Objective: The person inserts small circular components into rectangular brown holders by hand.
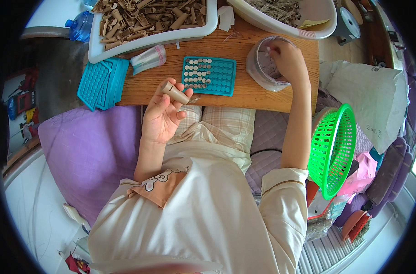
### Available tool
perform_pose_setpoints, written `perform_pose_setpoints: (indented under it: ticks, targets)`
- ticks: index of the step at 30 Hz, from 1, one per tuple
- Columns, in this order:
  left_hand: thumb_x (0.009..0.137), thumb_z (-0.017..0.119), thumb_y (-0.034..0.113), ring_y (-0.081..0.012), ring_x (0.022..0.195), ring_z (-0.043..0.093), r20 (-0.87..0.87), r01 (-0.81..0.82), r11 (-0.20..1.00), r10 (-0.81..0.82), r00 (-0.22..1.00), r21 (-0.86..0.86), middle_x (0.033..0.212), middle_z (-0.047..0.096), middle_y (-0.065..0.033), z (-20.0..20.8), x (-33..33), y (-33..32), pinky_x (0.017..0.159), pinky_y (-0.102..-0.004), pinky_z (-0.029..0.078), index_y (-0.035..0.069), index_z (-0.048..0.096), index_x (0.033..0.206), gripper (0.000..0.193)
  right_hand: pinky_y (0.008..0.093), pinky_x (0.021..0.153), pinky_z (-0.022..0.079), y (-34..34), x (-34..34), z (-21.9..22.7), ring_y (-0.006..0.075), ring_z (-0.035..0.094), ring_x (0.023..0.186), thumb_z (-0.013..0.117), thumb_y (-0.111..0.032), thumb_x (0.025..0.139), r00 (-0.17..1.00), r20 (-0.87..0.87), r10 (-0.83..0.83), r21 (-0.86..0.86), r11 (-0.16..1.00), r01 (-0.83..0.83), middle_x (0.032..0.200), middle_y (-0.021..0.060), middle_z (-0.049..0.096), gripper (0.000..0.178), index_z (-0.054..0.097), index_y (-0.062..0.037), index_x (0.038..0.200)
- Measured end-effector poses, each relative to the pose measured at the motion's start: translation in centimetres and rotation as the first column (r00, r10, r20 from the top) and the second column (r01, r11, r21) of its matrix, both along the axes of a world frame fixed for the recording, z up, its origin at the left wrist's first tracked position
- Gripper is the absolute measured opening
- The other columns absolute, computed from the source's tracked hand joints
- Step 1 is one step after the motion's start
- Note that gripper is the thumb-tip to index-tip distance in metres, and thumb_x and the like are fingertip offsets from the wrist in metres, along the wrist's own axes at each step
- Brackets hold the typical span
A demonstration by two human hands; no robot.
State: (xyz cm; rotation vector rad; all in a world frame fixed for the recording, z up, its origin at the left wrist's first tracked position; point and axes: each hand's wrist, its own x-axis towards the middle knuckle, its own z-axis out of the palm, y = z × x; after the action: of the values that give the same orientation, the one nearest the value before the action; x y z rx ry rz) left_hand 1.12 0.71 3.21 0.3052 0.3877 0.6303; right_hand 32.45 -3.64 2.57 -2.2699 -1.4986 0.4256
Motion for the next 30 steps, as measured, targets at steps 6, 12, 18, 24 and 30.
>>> perform_pose_setpoints:
  ticks: [6, 12, 18, 24, 30]
  targets:
    - [0.084, 0.05, 0.014, -0.0222, 0.1, 0.052, -0.013, 0.046, 0.997, -0.047, 0.999, -0.066, 0.104, 0.051, -0.0089, 0.4, 0.2, -0.1, 0.061, -0.0257, 0.054, 0.006, 0.043, 0.111, 0.029, 0.025, 0.054, 0.046, -1.3, -0.1, 1.5, 0.0119, 0.061, 0.062, 0.051, -0.01, 0.078, 0.853, -0.435, -0.289, -0.048, 0.953, 0.298, 0.076, 0.0088, 0.062, 0.018, 0.058, -0.0011, 0.092]
    - [0.084, 0.05, 0.018, -0.0211, 0.094, 0.055, -0.035, 0.089, 0.991, -0.093, 0.995, -0.099, 0.101, 0.052, -0.008, 0.7, 0.1, -0.4, 0.06, -0.0253, 0.054, 0.006, 0.043, 0.111, 0.031, 0.0211, 0.05, 0.043, -2.8, 0.3, 0.8, 0.0065, 0.053, 0.055, 0.048, -0.009, 0.08, 0.759, -0.59, -0.276, 0.025, 0.933, 0.359, 0.073, 0.0036, 0.06, 0.018, 0.058, -0.0012, 0.093]
    - [0.084, 0.051, 0.022, -0.0213, 0.093, 0.056, -0.024, 0.106, 0.983, -0.11, 0.994, -0.153, 0.1, 0.053, -0.0077, 1.0, 0.1, -0.5, 0.053, -0.0228, 0.054, 0.005, 0.043, 0.11, 0.032, 0.022, 0.053, 0.041, -3.4, -0.3, 1.4, 0.0083, 0.05, 0.053, 0.05, -0.008, 0.078, 0.894, -0.361, -0.265, 0.069, 0.949, 0.309, 0.069, 0.0048, 0.057, 0.019, 0.059, -0.0013, 0.093]
    - [0.076, 0.06, 0.034, -0.0159, 0.082, 0.06, -0.04, 0.129, 0.947, -0.147, 0.988, -0.294, 0.093, 0.057, -0.0045, 1.6, 0.3, -0.3, 0.04, -0.0134, 0.047, 0.007, 0.048, 0.104, 0.04, 0.0227, 0.056, 0.041, -2.6, -4.8, 3.9, 0.0119, 0.052, 0.058, 0.053, -0.003, 0.075, 0.971, -0.22, -0.089, 0.353, 0.921, 0.164, 0.077, 0.0063, 0.055, 0.017, 0.062, -0.0051, 0.09]
    - [0.078, 0.057, 0.036, -0.0135, 0.074, 0.061, -0.009, 0.195, 0.957, -0.201, 0.979, -0.215, 0.09, 0.058, -0.0042, 0.9, -0.1, -0.6, 0.036, -0.0124, 0.039, 0.008, 0.046, 0.107, 0.042, 0.0268, 0.055, 0.046, -1.3, -13.1, 7.2, 0.017, 0.057, 0.062, 0.058, 0.003, 0.071, 0.932, -0.158, 0.326, 0.459, 0.86, -0.223, 0.077, 0.0077, 0.057, 0.018, 0.062, -0.005, 0.086]
